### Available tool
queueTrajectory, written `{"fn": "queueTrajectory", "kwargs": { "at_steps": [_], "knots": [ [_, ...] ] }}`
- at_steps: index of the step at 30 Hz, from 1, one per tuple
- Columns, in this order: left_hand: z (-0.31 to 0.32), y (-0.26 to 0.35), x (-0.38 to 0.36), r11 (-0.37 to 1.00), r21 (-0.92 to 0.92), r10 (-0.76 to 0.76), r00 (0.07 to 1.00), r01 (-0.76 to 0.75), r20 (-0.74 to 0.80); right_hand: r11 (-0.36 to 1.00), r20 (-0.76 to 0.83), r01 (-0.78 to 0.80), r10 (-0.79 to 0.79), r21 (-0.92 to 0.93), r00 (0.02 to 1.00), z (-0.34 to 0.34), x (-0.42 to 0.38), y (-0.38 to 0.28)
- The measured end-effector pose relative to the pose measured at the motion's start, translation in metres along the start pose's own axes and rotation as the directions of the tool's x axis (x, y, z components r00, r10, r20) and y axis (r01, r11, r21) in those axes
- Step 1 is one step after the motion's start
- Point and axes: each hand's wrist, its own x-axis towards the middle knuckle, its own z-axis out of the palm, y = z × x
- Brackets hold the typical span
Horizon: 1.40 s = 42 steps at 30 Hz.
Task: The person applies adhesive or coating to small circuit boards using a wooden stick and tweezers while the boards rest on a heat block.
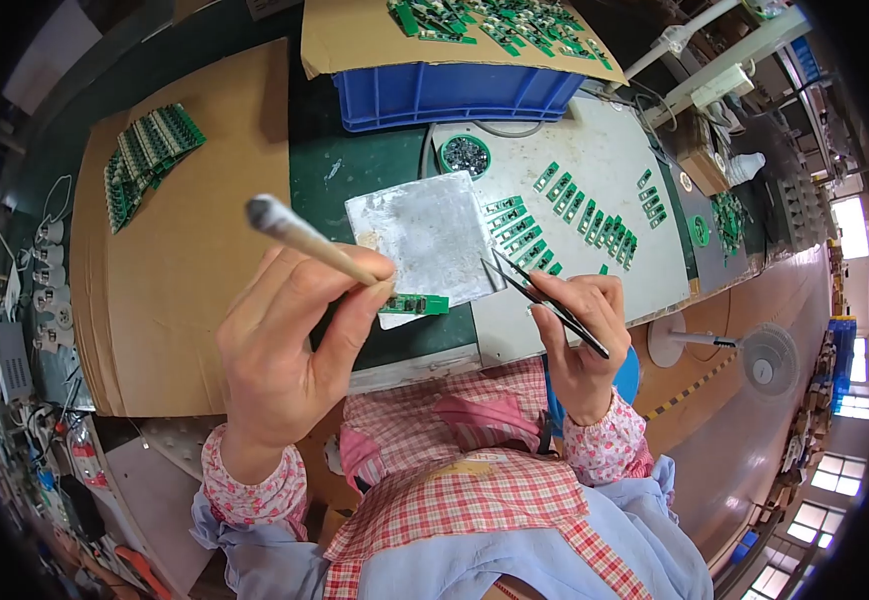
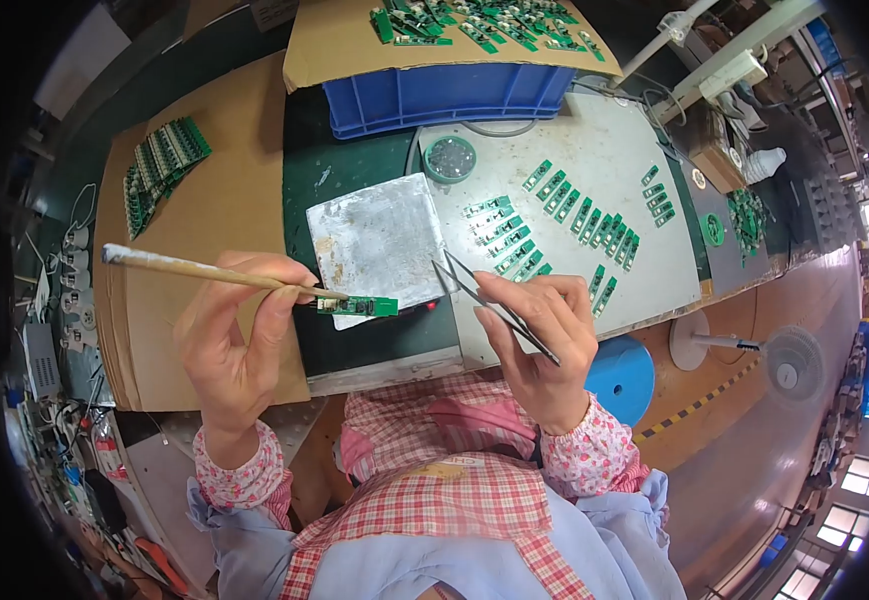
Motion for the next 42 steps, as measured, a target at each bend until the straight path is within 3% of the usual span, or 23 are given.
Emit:
{"fn": "queueTrajectory", "kwargs": {
  "at_steps": [8,14,20,23,29,42],
  "knots": [
    [0.002,0.005,-0.001,0.999,0.016,-0.038,0.999,0.038,-0.003,0.992,-0.078,-0.013,0.023,0.125,0.997,0.001,-0.004,-0.002],
    [0.002,0.005,-0.003,0.998,0.038,-0.044,0.999,0.045,-0.008,0.994,-0.071,0.056,-0.049,0.093,0.996,0.000,-0.012,0.010],
    [0.003,0.005,-0.003,0.999,0.013,-0.041,0.999,0.041,-0.009,0.997,-0.046,-0.062,0.060,-0.053,0.997,-0.004,-0.014,0.008],
    [0.002,0.005,-0.003,0.999,0.010,-0.043,0.999,0.043,-0.007,1.000,-0.090,-0.008,0.006,-0.027,0.996,-0.005,-0.012,0.005],
    [0.002,0.005,-0.003,0.999,0.026,-0.035,0.999,0.035,-0.006,0.986,-0.023,0.166,-0.166,0.017,0.986,0.007,-0.003,-0.004],
    [0.001,0.003,-0.001,1.000,0.019,-0.021,1.000,0.021,-0.004,0.980,0.011,0.196,-0.197,0.029,0.980,0.017,-0.002,-0.002]
  ]
}}
